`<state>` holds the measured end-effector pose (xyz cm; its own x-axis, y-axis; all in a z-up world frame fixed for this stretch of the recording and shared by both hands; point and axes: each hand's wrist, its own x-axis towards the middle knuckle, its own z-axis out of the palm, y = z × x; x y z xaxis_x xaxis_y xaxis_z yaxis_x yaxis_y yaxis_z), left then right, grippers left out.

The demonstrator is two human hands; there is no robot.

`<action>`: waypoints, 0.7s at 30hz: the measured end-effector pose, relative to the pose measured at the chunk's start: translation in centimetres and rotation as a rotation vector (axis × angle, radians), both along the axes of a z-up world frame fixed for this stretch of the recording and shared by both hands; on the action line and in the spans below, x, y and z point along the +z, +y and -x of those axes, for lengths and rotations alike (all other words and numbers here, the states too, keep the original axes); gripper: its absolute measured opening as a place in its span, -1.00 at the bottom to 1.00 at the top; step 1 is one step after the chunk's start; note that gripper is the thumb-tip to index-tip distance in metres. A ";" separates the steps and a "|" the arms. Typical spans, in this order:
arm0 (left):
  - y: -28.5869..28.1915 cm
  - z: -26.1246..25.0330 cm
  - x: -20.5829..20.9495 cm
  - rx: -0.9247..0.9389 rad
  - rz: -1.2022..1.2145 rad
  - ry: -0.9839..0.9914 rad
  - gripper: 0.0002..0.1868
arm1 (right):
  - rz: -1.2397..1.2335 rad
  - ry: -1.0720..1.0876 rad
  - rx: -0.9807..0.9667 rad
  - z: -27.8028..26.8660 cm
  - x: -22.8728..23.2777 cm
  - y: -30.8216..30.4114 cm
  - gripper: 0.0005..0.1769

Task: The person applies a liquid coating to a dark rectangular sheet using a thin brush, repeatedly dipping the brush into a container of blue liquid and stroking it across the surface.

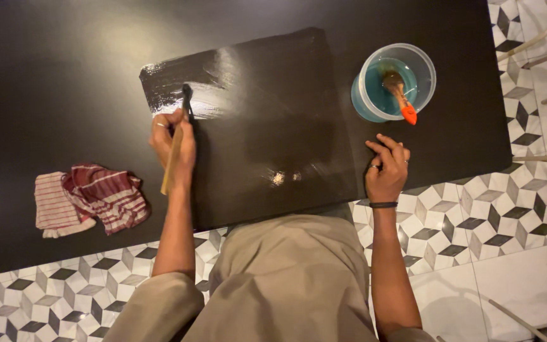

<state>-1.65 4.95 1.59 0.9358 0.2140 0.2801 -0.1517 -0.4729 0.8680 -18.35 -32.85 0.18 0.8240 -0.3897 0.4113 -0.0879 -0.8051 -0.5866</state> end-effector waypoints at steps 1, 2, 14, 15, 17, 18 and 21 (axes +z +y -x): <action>-0.4 0.4 0.2 -0.003 -0.001 0.001 -0.85 | 0.009 -0.002 -0.005 0.0 0.0 0.0 -0.54; -1.3 1.4 0.4 -0.060 -0.019 -0.033 -0.90 | 0.008 -0.001 -0.006 0.0 0.0 0.0 -0.54; -10.3 16.1 1.7 -0.996 0.095 0.108 -0.89 | 0.028 0.002 0.000 0.0 -0.3 0.1 -0.55; -9.5 15.4 1.5 -0.926 0.131 0.196 -0.94 | 0.031 0.002 -0.003 0.1 -0.3 0.1 -0.55; -7.2 12.6 1.0 -0.789 0.134 0.212 -0.95 | 0.031 -0.005 0.004 -0.1 -0.3 0.2 -0.55; -5.6 10.8 0.7 -0.727 0.103 0.146 -0.92 | 0.031 -0.003 0.007 0.0 -0.2 0.2 -0.54; -0.2 5.7 0.1 -0.422 0.002 -0.064 -0.95 | 0.028 -0.005 0.011 0.0 -0.2 0.1 -0.54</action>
<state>-7.31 4.72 1.69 0.9221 -0.1838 0.3405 -0.3853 -0.3556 0.8515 -18.39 -32.73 -0.02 0.8260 -0.3687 0.4263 -0.0759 -0.8222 -0.5641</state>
